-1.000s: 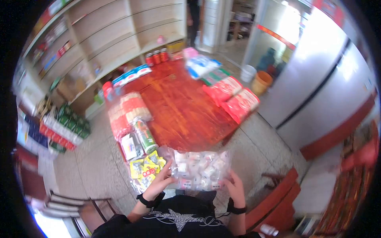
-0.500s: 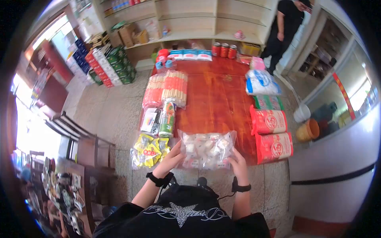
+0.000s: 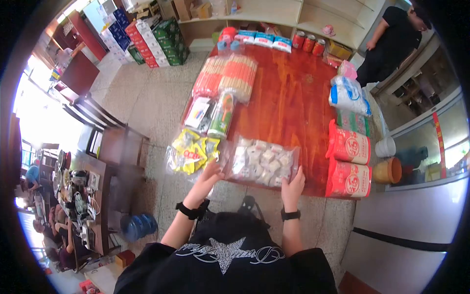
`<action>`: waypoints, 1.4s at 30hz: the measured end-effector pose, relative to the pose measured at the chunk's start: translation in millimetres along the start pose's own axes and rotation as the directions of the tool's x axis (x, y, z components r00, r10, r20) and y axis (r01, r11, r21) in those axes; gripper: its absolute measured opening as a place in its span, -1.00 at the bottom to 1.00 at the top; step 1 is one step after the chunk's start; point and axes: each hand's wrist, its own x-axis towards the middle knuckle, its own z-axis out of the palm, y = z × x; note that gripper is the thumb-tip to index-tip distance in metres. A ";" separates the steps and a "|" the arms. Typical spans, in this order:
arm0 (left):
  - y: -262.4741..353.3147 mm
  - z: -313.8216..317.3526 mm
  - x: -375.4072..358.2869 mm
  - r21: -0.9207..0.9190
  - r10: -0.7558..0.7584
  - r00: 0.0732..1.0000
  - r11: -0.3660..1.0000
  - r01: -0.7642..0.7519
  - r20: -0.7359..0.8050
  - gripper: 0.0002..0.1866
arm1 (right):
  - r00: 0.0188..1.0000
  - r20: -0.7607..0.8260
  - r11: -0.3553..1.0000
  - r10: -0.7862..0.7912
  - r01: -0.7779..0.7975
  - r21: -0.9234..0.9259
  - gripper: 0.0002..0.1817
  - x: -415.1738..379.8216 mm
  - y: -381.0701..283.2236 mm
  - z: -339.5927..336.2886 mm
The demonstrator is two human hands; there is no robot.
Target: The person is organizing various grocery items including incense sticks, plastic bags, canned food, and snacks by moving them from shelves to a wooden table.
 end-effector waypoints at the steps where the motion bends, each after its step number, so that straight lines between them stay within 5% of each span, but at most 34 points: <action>1: 0.1 -10.7 -5.0 -0.014 -0.008 1.000 1.000 0.008 -0.018 -0.35 | 0.998 -0.033 0.998 -0.055 0.055 0.001 -0.18 -2.1 -5.8 -3.5; 7: 8.7 -82.1 -59.4 0.017 0.045 0.965 0.999 -0.042 -0.258 -0.42 | 0.968 -0.068 0.964 -0.240 0.246 0.103 -0.33 -33.6 -24.3 4.2; 14: 8.8 -201.2 -152.5 0.055 0.050 0.909 0.998 -0.030 -0.415 -0.39 | 0.975 0.133 0.917 -0.180 0.117 0.381 -0.39 -130.6 -147.0 52.6; 18: -1.6 -270.4 -209.2 0.068 0.060 0.855 0.997 -0.029 -0.515 -0.40 | 0.874 0.364 0.824 -0.322 0.069 0.562 -0.53 -179.4 -207.0 110.2; 26: -12.9 -358.1 -290.3 -0.075 -0.016 0.714 0.996 -0.051 -0.700 -0.42 | 0.690 0.525 0.793 -0.498 0.118 0.598 -0.59 -224.2 -326.5 191.5; 29: -14.9 -378.6 -286.2 -0.085 -0.061 0.684 0.996 -0.002 -0.727 -0.45 | 0.600 0.536 0.773 -0.594 0.241 0.586 -0.57 -221.2 -357.7 216.0; 35: -7.9 -429.8 -243.2 -0.100 -0.064 0.719 0.995 -0.007 -0.692 -0.43 | 0.547 0.612 0.788 -0.571 0.157 0.595 -0.54 -196.1 -402.7 285.3; 42: 70.6 -514.6 -147.8 -0.090 -0.066 0.703 0.996 0.003 -0.708 -0.40 | 0.600 0.521 0.743 -0.607 0.196 0.640 -0.52 -104.6 -477.7 353.2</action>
